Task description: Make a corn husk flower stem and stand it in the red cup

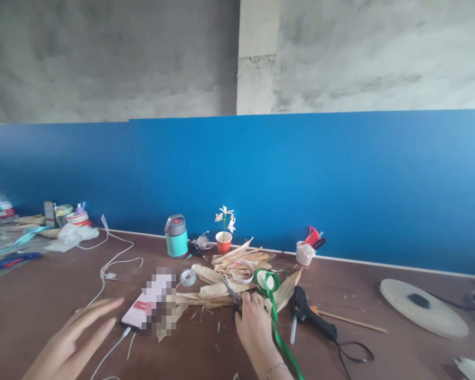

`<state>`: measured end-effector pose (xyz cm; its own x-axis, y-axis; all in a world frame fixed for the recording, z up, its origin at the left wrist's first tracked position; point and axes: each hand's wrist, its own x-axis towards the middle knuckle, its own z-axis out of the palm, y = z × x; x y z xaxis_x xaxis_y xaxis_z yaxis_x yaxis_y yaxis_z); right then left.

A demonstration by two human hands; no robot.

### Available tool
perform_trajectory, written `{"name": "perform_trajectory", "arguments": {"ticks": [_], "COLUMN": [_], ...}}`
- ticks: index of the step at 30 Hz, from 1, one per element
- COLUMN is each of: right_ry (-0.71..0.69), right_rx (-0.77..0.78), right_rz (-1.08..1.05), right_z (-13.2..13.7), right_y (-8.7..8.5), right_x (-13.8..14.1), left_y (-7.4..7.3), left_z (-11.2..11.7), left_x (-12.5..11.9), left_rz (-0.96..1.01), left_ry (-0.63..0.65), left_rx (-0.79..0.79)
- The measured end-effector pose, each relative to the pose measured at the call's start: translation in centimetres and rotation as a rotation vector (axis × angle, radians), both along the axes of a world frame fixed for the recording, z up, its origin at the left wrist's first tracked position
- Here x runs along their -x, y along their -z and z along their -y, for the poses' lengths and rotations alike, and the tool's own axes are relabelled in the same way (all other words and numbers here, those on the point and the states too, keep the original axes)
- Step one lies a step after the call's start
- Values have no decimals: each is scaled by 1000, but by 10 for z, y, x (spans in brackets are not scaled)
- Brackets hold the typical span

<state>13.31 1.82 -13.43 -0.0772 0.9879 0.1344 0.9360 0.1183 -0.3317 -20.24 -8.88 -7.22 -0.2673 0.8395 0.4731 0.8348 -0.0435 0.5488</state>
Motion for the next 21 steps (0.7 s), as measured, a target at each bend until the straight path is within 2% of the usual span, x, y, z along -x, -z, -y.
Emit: {"name": "perform_trajectory", "arguments": {"ticks": [2,4,8,13,21], "right_ry": [0,2,0,-2,-7], "right_rx": [1,4,6,7,-11], "right_rz": [5,6,17,26,29], "right_z": [-1,-2,-2,-1,-2], "right_y": [1,1,0,-2,2], "right_x": [-1,-1,-1,-2,-3], "left_y": [7,19,38,38,39], "left_z": [-11,-20,-31,-42,-51], "left_x": [5,7,4,-5,-7], "left_rz": [-197,-356,-555,-650,-683], "left_ry": [-45,-102,-74,8,12], "left_rx": [3,104,236,259,242]}}
